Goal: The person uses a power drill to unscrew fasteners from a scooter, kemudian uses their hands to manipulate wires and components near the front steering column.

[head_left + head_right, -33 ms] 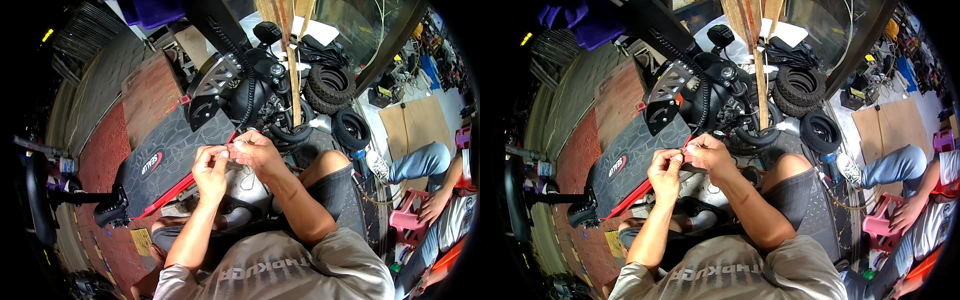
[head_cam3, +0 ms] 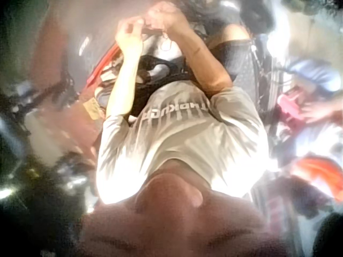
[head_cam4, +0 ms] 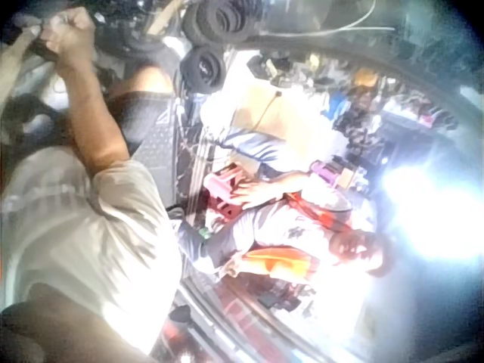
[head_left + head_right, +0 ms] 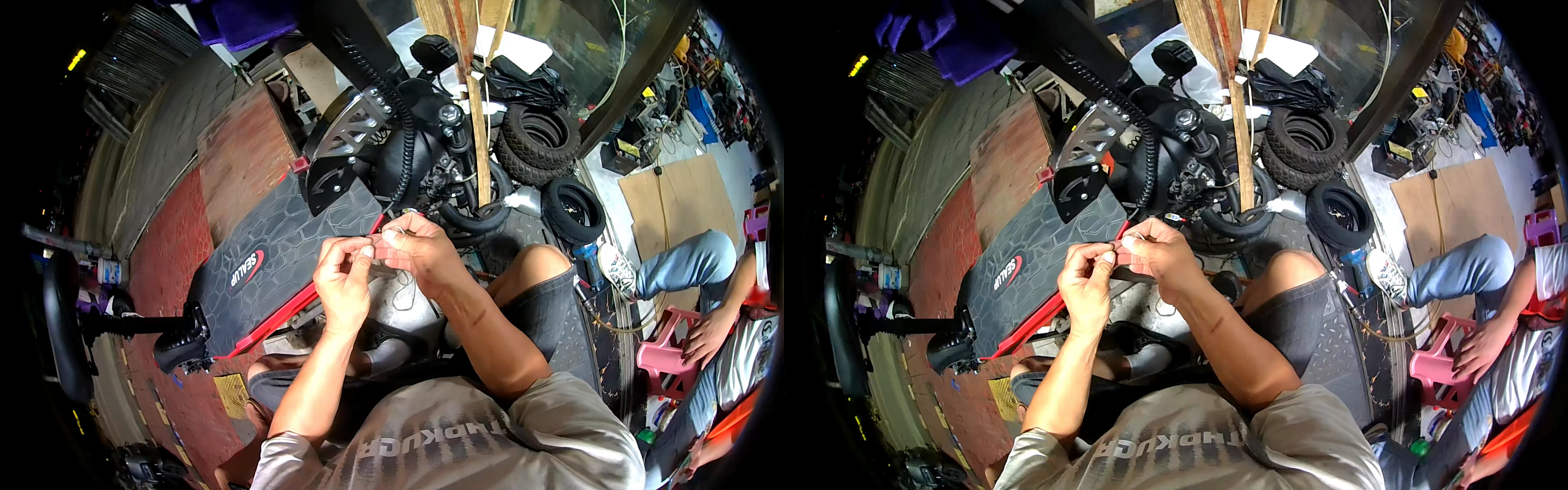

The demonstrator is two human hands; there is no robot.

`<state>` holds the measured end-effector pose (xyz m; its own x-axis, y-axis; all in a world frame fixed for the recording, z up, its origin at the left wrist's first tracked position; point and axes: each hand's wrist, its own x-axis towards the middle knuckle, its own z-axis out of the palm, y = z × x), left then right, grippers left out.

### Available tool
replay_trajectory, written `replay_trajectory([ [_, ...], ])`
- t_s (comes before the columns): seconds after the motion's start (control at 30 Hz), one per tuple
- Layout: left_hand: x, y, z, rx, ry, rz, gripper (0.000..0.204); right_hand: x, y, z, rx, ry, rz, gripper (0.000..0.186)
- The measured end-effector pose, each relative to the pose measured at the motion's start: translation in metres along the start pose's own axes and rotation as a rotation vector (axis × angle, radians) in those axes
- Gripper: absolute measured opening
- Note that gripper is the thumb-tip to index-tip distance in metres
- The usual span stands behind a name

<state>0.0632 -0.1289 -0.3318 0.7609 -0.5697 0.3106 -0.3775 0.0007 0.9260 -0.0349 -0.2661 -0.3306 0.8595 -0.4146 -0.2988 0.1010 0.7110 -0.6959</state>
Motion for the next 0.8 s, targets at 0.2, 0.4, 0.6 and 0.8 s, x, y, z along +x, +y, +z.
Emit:
replay_trajectory([
  [0.2, 0.032, 0.024, 0.008, 0.151, -0.154, -0.062, 0.012, 0.008, 0.006, -0.017, 0.235, 0.039, -0.131, 0.008],
  [0.4, 0.086, 0.037, 0.004, 0.677, -0.391, 0.395, 0.021, 0.015, -0.003, -0.029, 0.243, 0.109, -0.184, 0.005],
  [0.6, 0.106, 0.034, -0.007, 0.706, -0.599, 0.498, 0.021, 0.016, -0.004, -0.037, 0.21, 0.171, -0.236, 0.003],
  [0.8, 0.095, 0.028, 0.003, 0.688, -0.458, 0.427, 0.016, 0.021, 0.003, -0.036, 0.101, 0.23, -0.307, 0.006],
])
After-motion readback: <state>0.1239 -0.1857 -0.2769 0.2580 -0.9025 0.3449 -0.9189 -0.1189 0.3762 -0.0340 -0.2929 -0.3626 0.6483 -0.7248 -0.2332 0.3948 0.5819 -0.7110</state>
